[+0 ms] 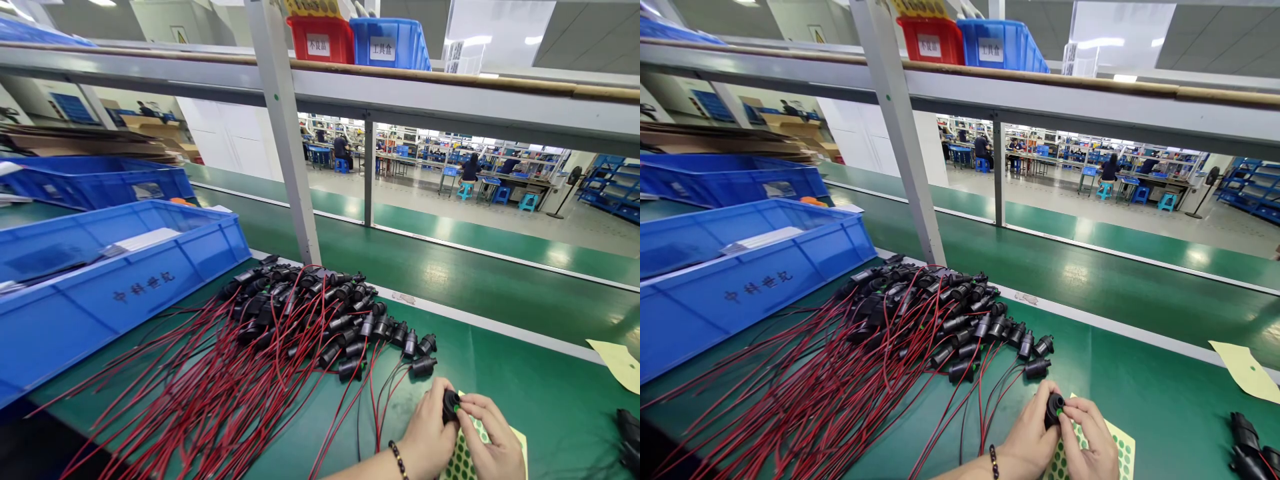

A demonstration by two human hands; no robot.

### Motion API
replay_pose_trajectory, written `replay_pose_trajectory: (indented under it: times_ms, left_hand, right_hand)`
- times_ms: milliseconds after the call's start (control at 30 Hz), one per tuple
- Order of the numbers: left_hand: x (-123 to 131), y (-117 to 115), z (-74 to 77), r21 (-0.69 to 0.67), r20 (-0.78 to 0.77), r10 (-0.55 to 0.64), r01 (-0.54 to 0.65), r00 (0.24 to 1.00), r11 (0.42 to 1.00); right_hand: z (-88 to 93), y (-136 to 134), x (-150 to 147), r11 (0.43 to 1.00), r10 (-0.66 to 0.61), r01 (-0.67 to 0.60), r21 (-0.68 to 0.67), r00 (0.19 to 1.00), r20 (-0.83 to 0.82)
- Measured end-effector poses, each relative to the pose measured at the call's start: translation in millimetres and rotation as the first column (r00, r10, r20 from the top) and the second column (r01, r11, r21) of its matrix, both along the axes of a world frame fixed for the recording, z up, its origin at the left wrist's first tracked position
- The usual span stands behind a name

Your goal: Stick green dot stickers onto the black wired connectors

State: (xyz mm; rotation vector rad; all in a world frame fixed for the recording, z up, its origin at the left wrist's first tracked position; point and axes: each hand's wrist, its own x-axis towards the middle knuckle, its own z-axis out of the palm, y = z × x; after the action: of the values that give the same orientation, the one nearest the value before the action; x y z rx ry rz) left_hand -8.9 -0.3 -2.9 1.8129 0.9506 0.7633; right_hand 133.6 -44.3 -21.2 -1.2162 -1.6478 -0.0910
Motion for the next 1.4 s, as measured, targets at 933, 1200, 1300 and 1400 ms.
replay_pose_trajectory:
  times_ms: [933,1200,1300,1400]
  left_hand:
    - [2,0,-4.6,0.015,0.033,-0.007,0.006,0.999,1.0]
    - [2,1,-7.2,0.011,0.033,-0.008,0.007,0.999,1.0]
    - [3,1,-8.9,0.01,0.032,-0.006,0.006,0.999,1.0]
    - [3,1,-8.2,0.007,0.036,-0.009,0.009,0.999,1.0]
  right_hand:
    - [-9.0,1,4,0.996,0.024,-0.034,-0.087,0.993,-0.117]
    - [-7.9,1,4,0.996,0.024,-0.033,-0.079,0.994,-0.111]
    - [-4.9,3,3,0.995,-0.003,-0.01,-0.1,0.992,-0.13]
    - [-0.5,5,4,0.997,0.01,-0.021,-0.068,0.988,-0.153]
